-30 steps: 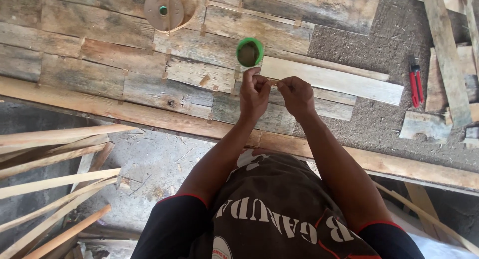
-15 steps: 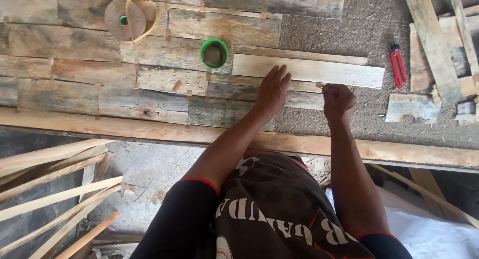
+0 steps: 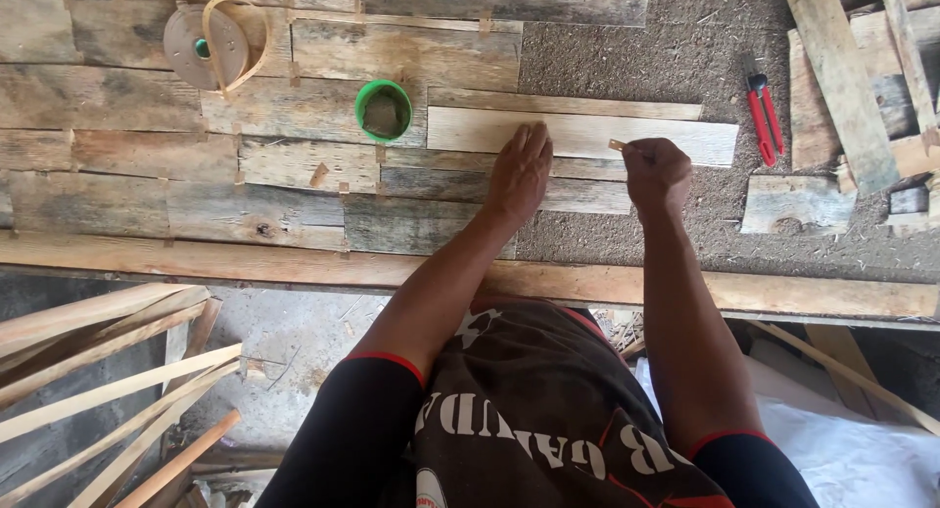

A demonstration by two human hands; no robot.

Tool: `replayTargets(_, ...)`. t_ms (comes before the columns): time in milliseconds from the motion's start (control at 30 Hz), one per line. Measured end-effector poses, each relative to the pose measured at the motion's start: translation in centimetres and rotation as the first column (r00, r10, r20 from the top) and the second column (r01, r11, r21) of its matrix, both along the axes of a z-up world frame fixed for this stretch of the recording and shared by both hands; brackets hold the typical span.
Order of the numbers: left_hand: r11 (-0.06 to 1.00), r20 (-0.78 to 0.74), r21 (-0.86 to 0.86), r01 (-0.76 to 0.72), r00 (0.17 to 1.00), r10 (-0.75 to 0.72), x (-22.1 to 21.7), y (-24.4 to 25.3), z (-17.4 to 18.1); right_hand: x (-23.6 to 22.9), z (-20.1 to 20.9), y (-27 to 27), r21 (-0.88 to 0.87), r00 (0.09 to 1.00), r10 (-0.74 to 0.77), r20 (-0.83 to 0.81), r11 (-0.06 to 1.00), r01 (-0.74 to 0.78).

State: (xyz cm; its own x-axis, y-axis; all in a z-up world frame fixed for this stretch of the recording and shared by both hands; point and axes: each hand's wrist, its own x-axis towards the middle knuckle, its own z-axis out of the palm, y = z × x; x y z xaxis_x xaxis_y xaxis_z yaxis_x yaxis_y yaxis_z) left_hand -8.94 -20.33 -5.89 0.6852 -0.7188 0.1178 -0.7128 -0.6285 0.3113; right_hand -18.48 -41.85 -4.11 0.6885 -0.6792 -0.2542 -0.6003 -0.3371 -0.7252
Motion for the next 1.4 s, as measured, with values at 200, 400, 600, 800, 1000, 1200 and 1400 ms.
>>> replayTargets(200,0.997,-0.06,-0.079,-0.017,0.998,0.012,0.1,-0.2,0.5,4.9,0.1,1.2,0.114,0.981,0.111,-0.16,0.989,-0.093)
replayTargets(400,0.983,-0.121,-0.178,-0.047,0.992,0.025,0.3,-0.4,1.0,7.7,-1.8,1.7,0.191,0.979,0.196,-0.048,0.964,-0.184)
replayTargets(600,0.997,-0.135,-0.071,-0.017,0.991,0.007,0.1,-0.4,0.0,9.5,-3.0,2.5,0.305,0.966,0.188,-0.178,0.944,-0.128)
replayTargets(800,0.999,-0.135,-0.034,0.02,0.991,-0.024,0.0,-0.1,-0.2,10.0,-2.4,2.7,0.195,0.93,0.214,-0.299,0.968,-0.16)
replayTargets(1000,0.998,-0.099,0.037,0.048,0.994,-0.044,0.1,-0.1,-1.2,10.7,-0.9,2.8,0.183,0.883,0.284,-0.375,0.956,-0.229)
replayTargets(1200,0.996,-0.115,0.063,0.057,0.992,-0.049,0.6,-0.6,-0.7,10.5,-2.4,2.4,0.195,0.898,0.249,-0.363,0.963,-0.189)
replayTargets(1400,0.99,-0.143,0.122,0.068,0.988,-0.051,0.9,-0.7,-0.3,10.6,-2.6,2.4,0.222,0.9,0.247,-0.36,0.959,-0.174)
